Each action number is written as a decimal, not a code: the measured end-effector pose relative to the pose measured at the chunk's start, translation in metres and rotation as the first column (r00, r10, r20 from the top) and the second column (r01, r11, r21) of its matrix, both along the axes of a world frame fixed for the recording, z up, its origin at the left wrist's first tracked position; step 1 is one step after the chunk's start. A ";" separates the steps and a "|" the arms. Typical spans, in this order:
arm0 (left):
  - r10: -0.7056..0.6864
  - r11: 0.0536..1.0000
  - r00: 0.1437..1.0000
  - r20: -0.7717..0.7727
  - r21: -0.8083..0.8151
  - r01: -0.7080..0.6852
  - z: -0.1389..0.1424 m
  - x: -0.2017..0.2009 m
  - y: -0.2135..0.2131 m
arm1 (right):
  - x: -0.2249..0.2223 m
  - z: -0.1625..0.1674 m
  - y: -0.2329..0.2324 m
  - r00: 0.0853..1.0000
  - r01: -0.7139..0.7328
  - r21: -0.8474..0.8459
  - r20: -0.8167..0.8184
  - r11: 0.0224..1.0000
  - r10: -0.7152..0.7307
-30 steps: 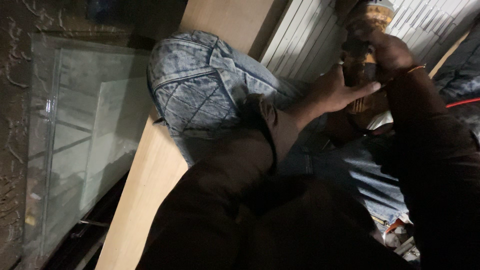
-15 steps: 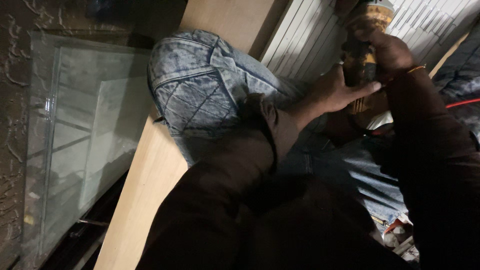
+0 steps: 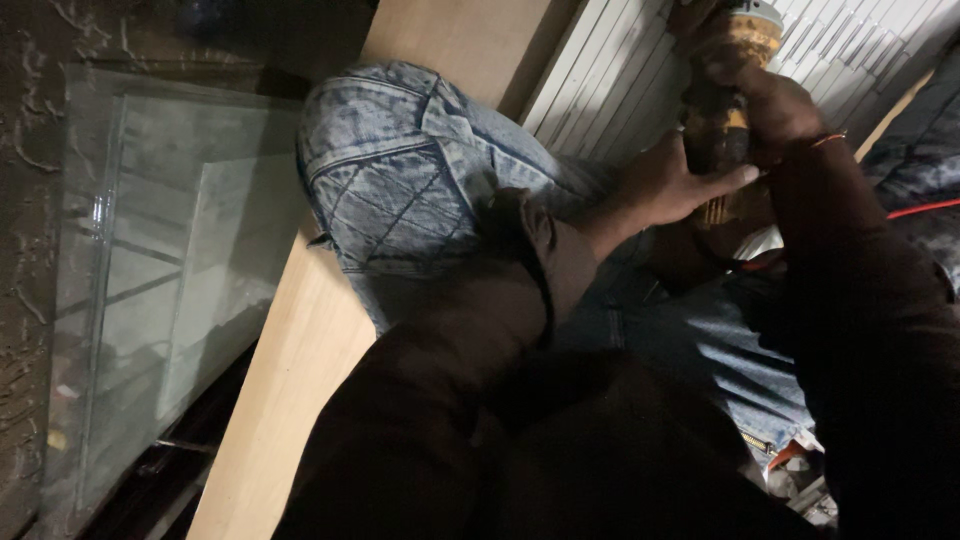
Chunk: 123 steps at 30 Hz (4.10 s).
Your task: The person sits on the floor holding an angle grinder with both hands and grinds along the slats of a white louvered panel, moving the tool repeatedly along the surface. At the end they set the grinder aside and rest their hands on their legs.
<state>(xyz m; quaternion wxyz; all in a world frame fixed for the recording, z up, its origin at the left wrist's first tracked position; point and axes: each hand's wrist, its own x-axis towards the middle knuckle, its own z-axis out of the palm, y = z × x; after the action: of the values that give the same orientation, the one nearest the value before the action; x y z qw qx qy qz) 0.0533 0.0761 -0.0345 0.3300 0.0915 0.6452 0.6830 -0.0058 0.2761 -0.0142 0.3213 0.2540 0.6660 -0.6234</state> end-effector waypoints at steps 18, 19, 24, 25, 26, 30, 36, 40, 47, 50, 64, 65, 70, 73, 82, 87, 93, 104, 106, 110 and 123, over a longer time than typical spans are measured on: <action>-0.143 0.932 0.989 0.027 0.341 0.126 0.015 0.023 0.005 | 0.029 0.087 -0.052 0.999 0.043 -0.104 -0.026 0.994 -0.046; -0.126 0.936 0.991 0.042 0.336 0.105 0.014 0.024 0.004 | 0.030 0.084 -0.051 0.998 0.052 -0.028 -0.028 0.998 -0.052; -0.122 0.980 0.984 0.130 0.171 0.099 0.015 0.027 0.000 | 0.039 0.064 -0.041 0.995 0.095 0.154 -0.017 0.983 -0.094; -0.125 0.984 0.985 0.122 0.139 0.108 0.016 0.027 0.000 | 0.040 0.061 -0.040 0.994 0.108 0.142 -0.011 0.984 -0.107; -0.129 0.987 0.985 0.116 0.107 0.116 0.016 0.027 -0.001 | 0.040 0.058 -0.038 0.993 0.120 0.131 -0.003 0.984 -0.121; -0.114 0.971 0.985 0.131 0.226 0.082 0.018 0.026 -0.002 | 0.040 0.050 -0.035 0.992 0.127 0.168 -0.025 0.978 -0.124; -0.079 0.997 0.989 0.128 0.016 0.077 0.015 0.029 -0.001 | 0.041 0.044 -0.036 0.982 0.186 0.191 -0.002 0.964 -0.189; -0.121 0.983 0.979 0.165 0.154 0.096 0.013 0.028 0.001 | 0.040 0.046 -0.035 0.990 0.139 0.173 0.001 0.975 -0.141; -0.088 0.983 0.992 0.095 0.172 0.071 0.015 0.027 -0.003 | 0.040 0.043 -0.036 0.989 0.149 0.100 -0.019 0.984 -0.148; -0.077 0.978 0.994 0.082 0.200 0.060 0.015 0.026 -0.003 | 0.040 0.044 -0.036 0.991 0.132 0.159 -0.014 0.978 -0.132; -0.041 0.974 0.997 0.064 0.223 0.025 0.010 0.023 0.001 | 0.031 0.044 -0.034 0.987 0.158 0.132 0.013 0.979 -0.161; -0.048 0.989 0.995 0.083 0.143 0.035 0.010 0.022 0.001 | 0.030 0.044 -0.035 0.987 0.161 0.126 0.006 0.979 -0.163; -0.068 0.990 0.992 0.102 0.129 0.054 0.003 0.020 0.004 | 0.026 0.052 -0.041 0.985 0.154 0.217 0.046 0.964 -0.167; -0.136 0.961 0.983 0.127 0.259 0.100 -0.002 0.017 0.009 | 0.025 0.058 -0.046 0.983 0.122 0.315 0.092 0.941 -0.158; -0.069 0.979 0.997 0.036 0.195 0.061 -0.003 0.019 0.008 | 0.027 0.047 -0.038 0.985 0.173 0.187 -0.011 0.967 -0.175; -0.098 0.955 0.990 0.103 0.289 0.065 -0.001 0.016 0.009 | 0.025 0.046 -0.034 0.984 0.176 0.078 -0.025 0.981 -0.175; -0.095 0.961 0.985 0.141 0.273 0.054 0.003 0.015 0.004 | 0.023 0.048 -0.038 0.987 0.144 0.261 0.029 0.954 -0.157; -0.092 0.960 0.988 0.127 0.273 0.054 0.004 0.013 0.004 | 0.023 0.043 -0.034 0.984 0.164 0.234 0.029 0.958 -0.176; -0.094 0.962 0.984 0.150 0.267 0.051 0.004 0.013 0.003 | 0.023 0.045 -0.035 0.986 0.151 0.236 0.035 0.960 -0.164; -0.110 0.959 0.983 0.149 0.274 0.066 0.005 0.012 0.002 | 0.021 0.050 -0.040 0.983 0.142 0.312 0.067 0.940 -0.171; -0.083 0.979 0.995 0.055 0.191 0.071 -0.001 0.011 0.004 | 0.022 0.037 -0.030 0.991 0.121 0.330 0.020 0.936 -0.135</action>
<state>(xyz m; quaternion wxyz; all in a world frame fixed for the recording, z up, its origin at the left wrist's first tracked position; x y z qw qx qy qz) 0.0646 0.0805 -0.0355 0.3660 0.1261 0.5628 0.7303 0.0157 0.2460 0.0230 0.2473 0.3602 0.7355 -0.5179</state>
